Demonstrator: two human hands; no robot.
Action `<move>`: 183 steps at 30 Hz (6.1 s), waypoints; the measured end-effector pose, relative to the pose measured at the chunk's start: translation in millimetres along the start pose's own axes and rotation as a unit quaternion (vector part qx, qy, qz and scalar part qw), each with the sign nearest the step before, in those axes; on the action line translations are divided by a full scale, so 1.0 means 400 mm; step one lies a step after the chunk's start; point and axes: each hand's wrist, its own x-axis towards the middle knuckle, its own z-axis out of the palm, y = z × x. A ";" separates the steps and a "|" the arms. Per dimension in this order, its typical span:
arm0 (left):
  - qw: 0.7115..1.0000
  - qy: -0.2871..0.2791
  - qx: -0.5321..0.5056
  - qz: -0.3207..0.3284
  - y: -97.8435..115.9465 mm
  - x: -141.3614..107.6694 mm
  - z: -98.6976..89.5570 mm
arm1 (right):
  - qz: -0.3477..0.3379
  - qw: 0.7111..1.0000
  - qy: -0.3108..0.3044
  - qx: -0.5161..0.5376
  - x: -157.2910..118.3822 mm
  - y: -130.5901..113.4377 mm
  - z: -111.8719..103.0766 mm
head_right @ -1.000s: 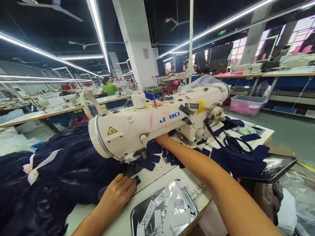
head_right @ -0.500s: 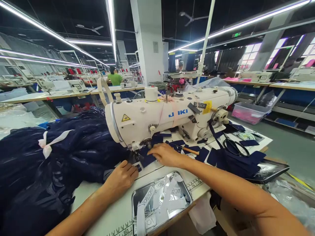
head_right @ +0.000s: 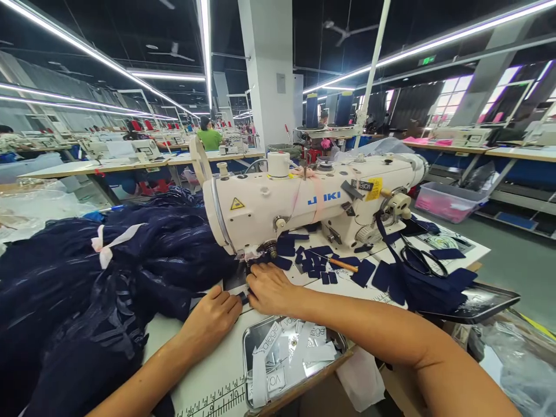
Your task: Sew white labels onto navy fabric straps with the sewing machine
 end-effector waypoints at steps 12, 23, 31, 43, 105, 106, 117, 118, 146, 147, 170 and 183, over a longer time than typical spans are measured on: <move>0.998 0.046 -0.007 -0.035 0.002 -0.005 0.006 | 0.052 0.978 -0.035 0.199 0.010 0.045 0.003; 0.998 0.052 0.001 -0.041 0.008 0.021 0.020 | 0.160 0.934 -0.029 0.319 0.017 0.038 0.014; 0.999 0.000 -0.009 -0.041 0.012 0.027 0.015 | 0.107 0.955 -0.008 0.276 0.005 0.041 0.017; 0.999 0.003 -0.011 -0.039 0.015 0.029 0.016 | 0.079 0.942 -0.018 0.325 -0.005 0.059 0.018; 0.979 -0.034 -0.093 -0.178 0.017 0.097 0.071 | -0.141 0.988 -0.008 -0.066 0.019 0.140 0.025; 0.979 -0.032 -0.094 -0.177 0.016 0.097 0.070 | -0.139 0.988 -0.007 -0.062 0.020 0.141 0.028; 0.977 -0.045 -0.163 -0.128 -0.027 0.057 0.054 | -0.137 0.987 0.026 0.079 0.018 0.164 0.017; 0.976 -0.054 -0.175 -0.122 -0.035 0.049 0.051 | -0.138 0.986 0.018 0.093 0.014 0.163 0.013; 0.953 -0.149 -0.205 -0.165 -0.051 0.012 0.053 | -0.122 0.992 0.009 0.007 -0.007 0.118 0.037; 0.952 -0.151 -0.209 -0.165 -0.055 0.014 0.053 | -0.121 0.993 0.006 0.012 -0.007 0.120 0.037; 0.954 -0.181 -0.007 -0.240 -0.060 0.066 0.022 | -0.078 0.996 -0.026 -0.030 0.004 0.100 -0.013; 0.962 -0.153 -0.054 -0.220 -0.103 0.078 0.063 | -0.169 0.984 -0.023 -0.047 -0.020 0.132 0.004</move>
